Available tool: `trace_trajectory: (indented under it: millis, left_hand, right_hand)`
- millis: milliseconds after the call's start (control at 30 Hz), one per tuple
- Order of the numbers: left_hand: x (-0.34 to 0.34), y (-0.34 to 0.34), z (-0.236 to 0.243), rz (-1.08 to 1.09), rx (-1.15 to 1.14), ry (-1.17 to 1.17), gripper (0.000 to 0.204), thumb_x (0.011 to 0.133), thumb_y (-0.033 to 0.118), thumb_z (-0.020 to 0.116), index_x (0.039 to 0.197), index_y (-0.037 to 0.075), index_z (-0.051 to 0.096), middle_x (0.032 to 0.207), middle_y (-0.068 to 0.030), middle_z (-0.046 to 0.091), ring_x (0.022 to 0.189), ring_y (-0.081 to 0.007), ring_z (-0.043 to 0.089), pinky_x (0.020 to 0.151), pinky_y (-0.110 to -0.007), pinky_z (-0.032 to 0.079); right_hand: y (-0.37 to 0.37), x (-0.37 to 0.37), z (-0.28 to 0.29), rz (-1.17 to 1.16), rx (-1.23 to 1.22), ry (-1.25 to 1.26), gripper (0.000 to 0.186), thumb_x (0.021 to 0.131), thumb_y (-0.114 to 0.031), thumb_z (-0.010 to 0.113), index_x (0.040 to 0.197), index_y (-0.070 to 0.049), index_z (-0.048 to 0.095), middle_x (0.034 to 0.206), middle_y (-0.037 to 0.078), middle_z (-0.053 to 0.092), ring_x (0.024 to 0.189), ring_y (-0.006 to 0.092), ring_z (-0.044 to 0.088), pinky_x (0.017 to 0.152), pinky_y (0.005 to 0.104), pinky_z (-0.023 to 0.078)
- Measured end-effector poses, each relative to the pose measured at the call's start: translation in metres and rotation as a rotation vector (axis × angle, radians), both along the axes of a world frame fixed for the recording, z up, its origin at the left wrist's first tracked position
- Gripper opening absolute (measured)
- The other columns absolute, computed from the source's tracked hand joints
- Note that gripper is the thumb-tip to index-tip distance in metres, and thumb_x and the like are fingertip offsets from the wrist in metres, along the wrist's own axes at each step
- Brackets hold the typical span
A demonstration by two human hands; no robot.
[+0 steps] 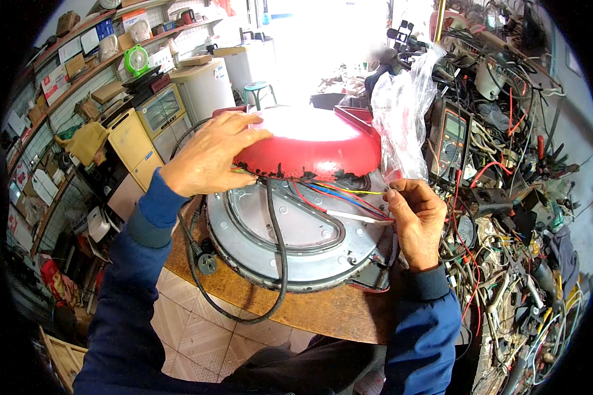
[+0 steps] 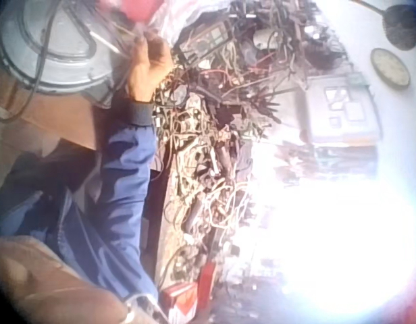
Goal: The person works on a red and silver circular electronic device, likely a motor or fan housing, on a cluttered workbench. They use wire strippers to remove insulation from wires and then twist the exposed ends together to create electrical connections.
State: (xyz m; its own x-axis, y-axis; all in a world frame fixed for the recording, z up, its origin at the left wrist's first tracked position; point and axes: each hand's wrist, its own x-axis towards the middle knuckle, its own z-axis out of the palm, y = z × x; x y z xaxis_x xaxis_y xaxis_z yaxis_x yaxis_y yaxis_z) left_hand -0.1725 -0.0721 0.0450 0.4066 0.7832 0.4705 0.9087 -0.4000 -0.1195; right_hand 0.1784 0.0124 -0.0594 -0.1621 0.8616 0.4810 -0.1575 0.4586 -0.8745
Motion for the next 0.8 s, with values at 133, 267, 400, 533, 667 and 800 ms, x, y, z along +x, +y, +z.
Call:
trace_trajectory:
  millis: [133,267,400,533,667,800]
  left_hand:
    - [0.002,0.008,0.002,-0.027,-0.050,0.013,0.074,0.065,0.021,0.092,0.132,0.008,0.065,0.134,-0.0177,0.064,0.130,-0.0384,0.056,0.112,-0.048,0.045]
    - [-0.007,0.011,0.006,-0.063,-0.032,0.050,0.069,0.065,0.023,0.093,0.127,0.007,0.068,0.126,-0.0166,0.069,0.123,-0.0373,0.061,0.107,-0.047,0.050]
    - [-0.008,0.014,0.008,-0.126,-0.002,0.086,0.064,0.067,0.023,0.091,0.123,0.004,0.069,0.120,-0.0169,0.071,0.112,-0.0358,0.066,0.101,-0.045,0.054]
    - [-0.010,0.020,0.015,-0.134,-0.002,0.075,0.062,0.066,0.022,0.090,0.121,0.002,0.070,0.112,-0.0173,0.073,0.105,-0.0350,0.069,0.095,-0.044,0.056]
    - [-0.009,0.024,0.023,-0.131,0.000,0.057,0.060,0.067,0.025,0.088,0.119,0.001,0.071,0.107,-0.0178,0.074,0.099,-0.0355,0.071,0.090,-0.043,0.057]
    - [-0.005,0.028,0.041,-0.129,0.022,0.084,0.059,0.068,0.030,0.085,0.118,0.000,0.071,0.103,-0.0196,0.074,0.094,-0.0366,0.072,0.085,-0.043,0.058]
  right_hand:
    - [-0.001,0.001,0.000,-0.009,-0.016,-0.014,0.010,0.095,-0.002,0.072,0.104,0.003,0.070,0.092,0.003,0.073,0.083,0.0087,0.065,0.076,0.0238,0.050]
    - [-0.002,-0.001,0.000,0.004,-0.007,0.004,0.011,0.094,-0.001,0.072,0.104,0.003,0.071,0.093,0.004,0.073,0.084,0.0097,0.066,0.079,0.0246,0.051]
    - [0.001,0.002,-0.003,-0.013,-0.013,-0.004,0.011,0.094,0.000,0.072,0.104,0.003,0.071,0.094,0.004,0.073,0.085,0.0099,0.066,0.080,0.0249,0.051]
    - [0.000,0.001,-0.002,-0.019,0.003,-0.026,0.009,0.095,0.000,0.070,0.104,0.003,0.070,0.094,0.003,0.072,0.086,0.0099,0.066,0.080,0.0250,0.052]
    - [0.005,0.001,-0.008,-0.054,0.011,-0.034,0.009,0.096,0.001,0.069,0.104,0.004,0.070,0.094,0.002,0.071,0.085,0.0090,0.065,0.080,0.0244,0.051]
    - [0.003,-0.002,-0.007,-0.058,0.032,-0.060,0.006,0.095,0.001,0.070,0.101,0.003,0.070,0.092,0.001,0.070,0.083,0.0078,0.062,0.078,0.0234,0.050]
